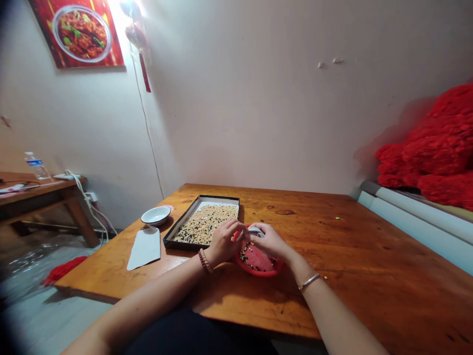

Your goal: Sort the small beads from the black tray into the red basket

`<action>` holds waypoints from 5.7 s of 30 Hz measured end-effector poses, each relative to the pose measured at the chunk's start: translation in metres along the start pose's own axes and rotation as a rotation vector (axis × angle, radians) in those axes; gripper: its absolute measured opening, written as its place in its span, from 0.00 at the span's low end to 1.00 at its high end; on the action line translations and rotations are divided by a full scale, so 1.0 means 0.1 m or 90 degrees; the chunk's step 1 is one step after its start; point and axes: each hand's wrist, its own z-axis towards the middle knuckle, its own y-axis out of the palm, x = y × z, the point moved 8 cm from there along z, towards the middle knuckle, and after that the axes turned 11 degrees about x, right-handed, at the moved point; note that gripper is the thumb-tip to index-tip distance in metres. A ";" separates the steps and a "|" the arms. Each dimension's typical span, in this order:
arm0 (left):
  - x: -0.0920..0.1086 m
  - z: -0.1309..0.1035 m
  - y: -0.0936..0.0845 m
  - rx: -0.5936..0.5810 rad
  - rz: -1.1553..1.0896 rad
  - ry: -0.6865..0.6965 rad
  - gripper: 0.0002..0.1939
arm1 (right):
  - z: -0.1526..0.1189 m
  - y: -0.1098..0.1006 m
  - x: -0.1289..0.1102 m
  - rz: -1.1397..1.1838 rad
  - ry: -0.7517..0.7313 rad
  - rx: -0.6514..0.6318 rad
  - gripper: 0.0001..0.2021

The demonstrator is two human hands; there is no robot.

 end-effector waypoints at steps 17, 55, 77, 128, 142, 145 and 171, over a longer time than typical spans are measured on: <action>-0.07 -0.01 0.07 -0.040 -0.055 -0.103 0.06 | 0.03 -0.02 0.02 -0.024 -0.041 0.065 0.04; -0.16 -0.02 0.25 -0.186 -0.266 -0.255 0.16 | 0.04 0.01 0.02 -0.039 -0.044 0.040 0.06; -0.28 -0.03 0.29 -0.220 -0.173 -0.239 0.14 | 0.03 -0.01 -0.02 -0.129 -0.127 0.058 0.12; -0.27 0.02 0.36 -0.232 -0.468 -0.349 0.19 | 0.14 -0.32 0.18 0.116 0.052 0.177 0.27; -0.42 0.03 0.19 -0.058 -0.254 -0.318 0.09 | 0.05 -0.07 0.14 -0.011 0.039 0.068 0.31; -0.43 0.03 0.17 -0.042 -0.258 -0.318 0.09 | 0.09 -0.10 0.18 -0.035 0.015 0.086 0.32; -0.35 0.05 0.14 -0.033 -0.240 -0.299 0.08 | -0.06 -0.12 -0.14 -0.142 -0.129 0.146 0.27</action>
